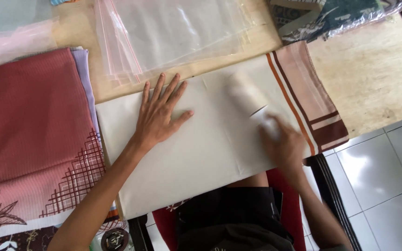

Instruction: Using a lint roller to clean a piece of fabric and then folding it on a table.

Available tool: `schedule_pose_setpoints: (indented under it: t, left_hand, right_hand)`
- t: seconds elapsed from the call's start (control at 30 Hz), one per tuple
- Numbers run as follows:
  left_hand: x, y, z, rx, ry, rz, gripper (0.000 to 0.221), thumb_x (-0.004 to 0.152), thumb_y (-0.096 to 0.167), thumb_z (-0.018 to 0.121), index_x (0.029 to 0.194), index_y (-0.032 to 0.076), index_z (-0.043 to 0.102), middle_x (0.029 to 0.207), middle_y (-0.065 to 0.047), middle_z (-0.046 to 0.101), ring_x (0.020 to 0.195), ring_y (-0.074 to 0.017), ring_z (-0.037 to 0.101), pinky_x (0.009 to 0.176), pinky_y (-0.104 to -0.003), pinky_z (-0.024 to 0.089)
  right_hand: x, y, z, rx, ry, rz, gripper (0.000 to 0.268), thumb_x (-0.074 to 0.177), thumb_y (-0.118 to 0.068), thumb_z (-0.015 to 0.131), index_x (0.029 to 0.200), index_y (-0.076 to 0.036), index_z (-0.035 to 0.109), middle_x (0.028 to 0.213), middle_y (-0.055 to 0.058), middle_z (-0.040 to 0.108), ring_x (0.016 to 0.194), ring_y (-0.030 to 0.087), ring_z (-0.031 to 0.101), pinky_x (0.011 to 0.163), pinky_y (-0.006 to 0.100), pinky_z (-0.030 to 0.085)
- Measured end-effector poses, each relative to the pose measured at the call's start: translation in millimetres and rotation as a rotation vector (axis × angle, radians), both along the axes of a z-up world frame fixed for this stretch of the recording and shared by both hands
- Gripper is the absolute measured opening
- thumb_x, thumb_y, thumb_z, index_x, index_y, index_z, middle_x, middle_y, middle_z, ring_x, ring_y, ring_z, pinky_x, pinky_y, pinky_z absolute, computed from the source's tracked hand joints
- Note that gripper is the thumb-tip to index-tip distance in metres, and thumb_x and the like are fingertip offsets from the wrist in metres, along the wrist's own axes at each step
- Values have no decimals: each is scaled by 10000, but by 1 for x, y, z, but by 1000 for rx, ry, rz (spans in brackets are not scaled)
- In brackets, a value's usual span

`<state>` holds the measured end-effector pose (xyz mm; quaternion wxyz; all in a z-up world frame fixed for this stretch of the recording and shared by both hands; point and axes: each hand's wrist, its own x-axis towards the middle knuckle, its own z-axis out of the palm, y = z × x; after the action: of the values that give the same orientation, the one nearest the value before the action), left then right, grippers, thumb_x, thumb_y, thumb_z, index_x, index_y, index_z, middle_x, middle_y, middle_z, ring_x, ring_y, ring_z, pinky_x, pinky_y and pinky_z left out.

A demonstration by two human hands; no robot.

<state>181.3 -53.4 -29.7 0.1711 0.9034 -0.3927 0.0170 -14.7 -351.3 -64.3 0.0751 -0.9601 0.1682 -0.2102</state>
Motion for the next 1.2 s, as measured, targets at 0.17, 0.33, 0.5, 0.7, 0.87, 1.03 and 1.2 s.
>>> schedule_pose_setpoints:
  t: [0.17, 0.33, 0.5, 0.7, 0.87, 1.03, 1.2]
  left_hand:
    - [-2, 2, -1, -6, -11, 0, 744, 984, 573, 562, 1607, 196, 411, 1689, -72, 322, 1547, -390, 258, 1228, -642, 88]
    - [-2, 2, -1, -2, 0, 9, 750, 986, 594, 536, 1611, 202, 403, 1692, -68, 316, 1550, -389, 250, 1228, -642, 81]
    - [-1, 3, 1, 5, 32, 16, 758, 980, 601, 540, 1615, 214, 392, 1697, -56, 301, 1557, -377, 233, 1234, -633, 72]
    - [-2, 5, 2, 14, 32, 15, 759, 981, 586, 550, 1616, 202, 392, 1698, -68, 300, 1556, -384, 236, 1232, -636, 74]
    - [-2, 5, -5, -16, -116, -6, 722, 1022, 582, 506, 1608, 180, 378, 1690, -39, 305, 1568, -359, 213, 1257, -601, 122]
    - [-2, 4, -1, -18, -80, -1, 712, 1033, 600, 457, 1609, 190, 372, 1696, -24, 288, 1574, -348, 203, 1258, -597, 106]
    - [0, 5, -4, -16, -85, -5, 721, 1028, 594, 477, 1611, 184, 368, 1696, -28, 288, 1577, -343, 191, 1260, -600, 105]
  right_hand:
    - [7, -106, -15, -59, -124, -74, 258, 1018, -377, 825, 1185, -230, 694, 975, 77, 733, 848, 415, 719, 703, 502, 564]
    - [9, -63, 16, -121, -239, -137, 385, 959, -257, 895, 1284, -122, 736, 908, 158, 764, 835, 400, 741, 768, 482, 559]
    - [19, 19, 1, 197, -127, 154, 330, 842, -227, 844, 1148, -156, 742, 956, 113, 775, 895, 361, 743, 782, 466, 578]
    - [35, -67, -2, -29, 25, -184, 365, 955, -434, 794, 1258, -235, 752, 851, 159, 760, 812, 424, 742, 735, 529, 579]
    - [33, -77, 10, -14, -182, -88, 201, 1106, -242, 775, 1170, -51, 774, 663, 21, 649, 433, 99, 416, 392, 294, 318]
    - [29, 30, 46, 181, -35, 213, 272, 974, -317, 734, 1192, -155, 726, 619, 25, 645, 471, 164, 551, 478, 344, 397]
    - [47, -28, 17, 156, 91, -40, 282, 964, -408, 718, 1205, -263, 736, 646, 113, 632, 556, 300, 609, 541, 435, 419]
